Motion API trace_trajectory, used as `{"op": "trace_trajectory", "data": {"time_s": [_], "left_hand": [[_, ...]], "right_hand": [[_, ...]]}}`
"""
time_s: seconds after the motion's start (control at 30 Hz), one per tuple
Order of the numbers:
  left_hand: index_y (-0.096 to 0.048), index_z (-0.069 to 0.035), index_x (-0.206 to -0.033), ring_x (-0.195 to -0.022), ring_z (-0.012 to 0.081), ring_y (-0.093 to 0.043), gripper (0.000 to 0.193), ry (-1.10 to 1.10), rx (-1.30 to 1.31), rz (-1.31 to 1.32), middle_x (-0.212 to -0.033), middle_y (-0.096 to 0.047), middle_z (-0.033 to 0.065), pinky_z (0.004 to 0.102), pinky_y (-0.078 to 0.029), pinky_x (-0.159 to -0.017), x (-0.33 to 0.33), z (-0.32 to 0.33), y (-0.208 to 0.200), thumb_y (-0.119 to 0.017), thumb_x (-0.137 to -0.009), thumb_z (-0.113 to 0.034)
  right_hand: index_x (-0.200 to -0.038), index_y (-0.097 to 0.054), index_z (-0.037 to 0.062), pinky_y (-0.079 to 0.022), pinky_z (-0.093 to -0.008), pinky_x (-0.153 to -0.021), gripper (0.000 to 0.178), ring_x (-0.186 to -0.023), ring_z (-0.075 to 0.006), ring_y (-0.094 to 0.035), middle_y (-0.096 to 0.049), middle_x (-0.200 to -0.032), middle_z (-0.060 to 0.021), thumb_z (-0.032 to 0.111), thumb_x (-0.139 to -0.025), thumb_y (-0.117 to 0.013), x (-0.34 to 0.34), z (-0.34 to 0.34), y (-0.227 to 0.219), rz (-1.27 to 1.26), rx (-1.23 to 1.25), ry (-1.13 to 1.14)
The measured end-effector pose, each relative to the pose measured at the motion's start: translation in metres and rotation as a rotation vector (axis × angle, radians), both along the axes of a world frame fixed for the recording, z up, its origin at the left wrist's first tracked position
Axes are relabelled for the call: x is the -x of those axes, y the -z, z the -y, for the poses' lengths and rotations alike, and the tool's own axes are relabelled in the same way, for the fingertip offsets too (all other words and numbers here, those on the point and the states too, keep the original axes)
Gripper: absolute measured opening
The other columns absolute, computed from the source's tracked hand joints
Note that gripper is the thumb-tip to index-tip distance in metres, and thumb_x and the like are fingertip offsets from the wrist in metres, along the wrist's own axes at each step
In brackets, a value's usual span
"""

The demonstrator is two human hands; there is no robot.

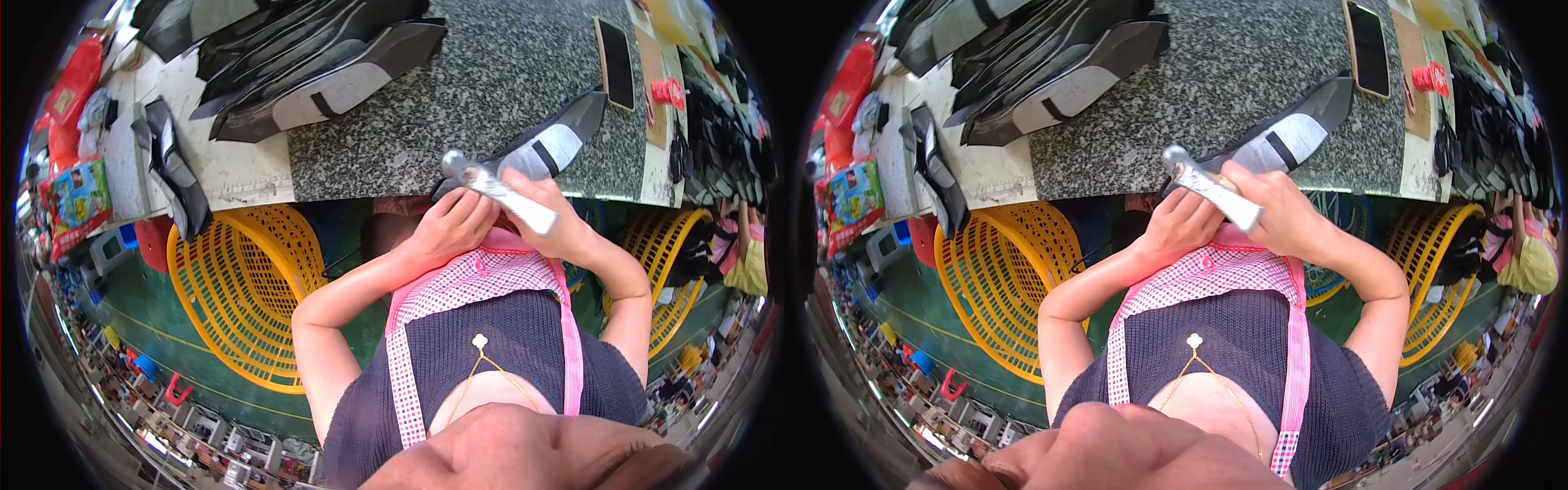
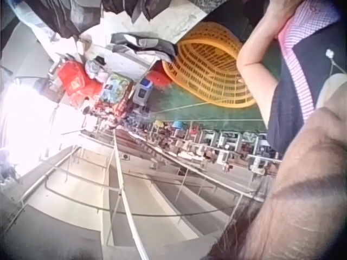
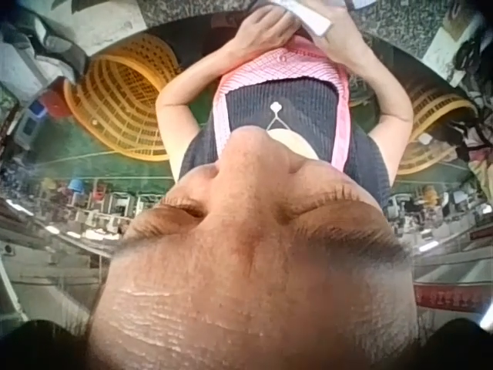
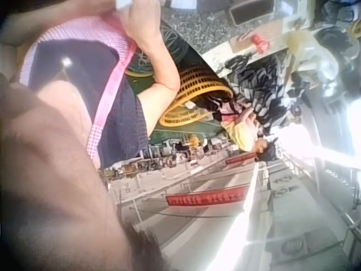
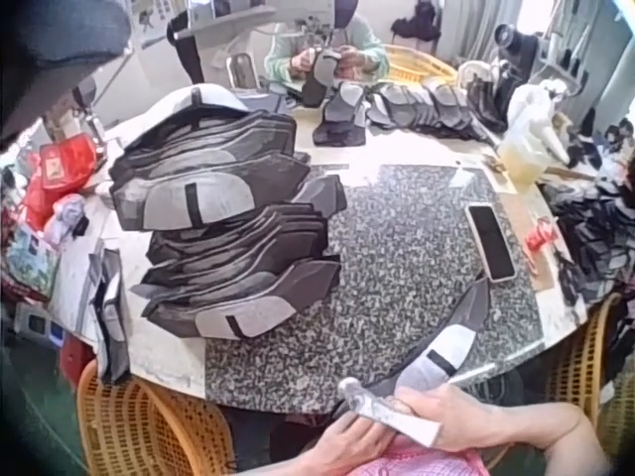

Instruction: Hammering shoe uppers to flatten and secure components at a manufacturing workbench.

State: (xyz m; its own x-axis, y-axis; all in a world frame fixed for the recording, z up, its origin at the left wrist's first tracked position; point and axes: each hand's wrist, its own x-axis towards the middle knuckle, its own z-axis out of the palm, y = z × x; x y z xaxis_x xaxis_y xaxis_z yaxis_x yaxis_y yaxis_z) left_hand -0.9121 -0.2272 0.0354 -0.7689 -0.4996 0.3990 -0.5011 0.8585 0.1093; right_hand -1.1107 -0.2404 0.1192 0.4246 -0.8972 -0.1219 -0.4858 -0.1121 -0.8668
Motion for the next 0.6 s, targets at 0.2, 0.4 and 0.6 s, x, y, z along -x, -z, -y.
{"op": "trace_trajectory", "data": {"time_s": [0.2,0.4,0.6], "left_hand": [[-0.068,-0.01,-0.116,-0.086,0.0202,-0.054,0.036,-0.049,-0.233,-0.13,-0.089,-0.053,0.0032,0.0364,-0.044,-0.066,-0.001,0.011,-0.016,-0.061,-0.082,-0.018],[-0.068,-0.007,-0.122,-0.074,0.0225,-0.051,0.035,-0.83,-0.319,-0.682,-0.085,-0.054,0.0059,0.0325,-0.045,-0.065,-0.128,0.04,-0.12,-0.064,-0.089,0.002],[-0.065,-0.017,-0.136,-0.081,0.0241,-0.047,0.04,-1.263,0.625,-0.196,-0.086,-0.046,0.0062,0.0383,-0.043,-0.073,-0.3,0.063,-0.069,-0.065,-0.095,-0.011]], "right_hand": [[-0.116,-0.062,-0.0012,-0.048,-0.0256,-0.066,0.034,-0.074,-0.0117,-0.06,-0.062,-0.084,-0.0009,0.028,-0.105,-0.048,0.024,-0.009,0.036,0.036,0.036,0.272],[-0.095,-0.046,0.0128,-0.013,-0.0201,-0.038,0.044,-0.045,-0.0031,-0.019,-0.029,-0.061,0.0075,0.055,-0.105,-0.038,0.095,0.005,0.006,0.761,-0.014,0.661],[-0.1,-0.051,0.0119,-0.015,-0.0175,-0.038,0.044,-0.045,0.0001,-0.025,-0.03,-0.062,0.0091,0.055,-0.105,-0.04,0.085,0.017,0.012,0.515,-0.159,0.778]]}}
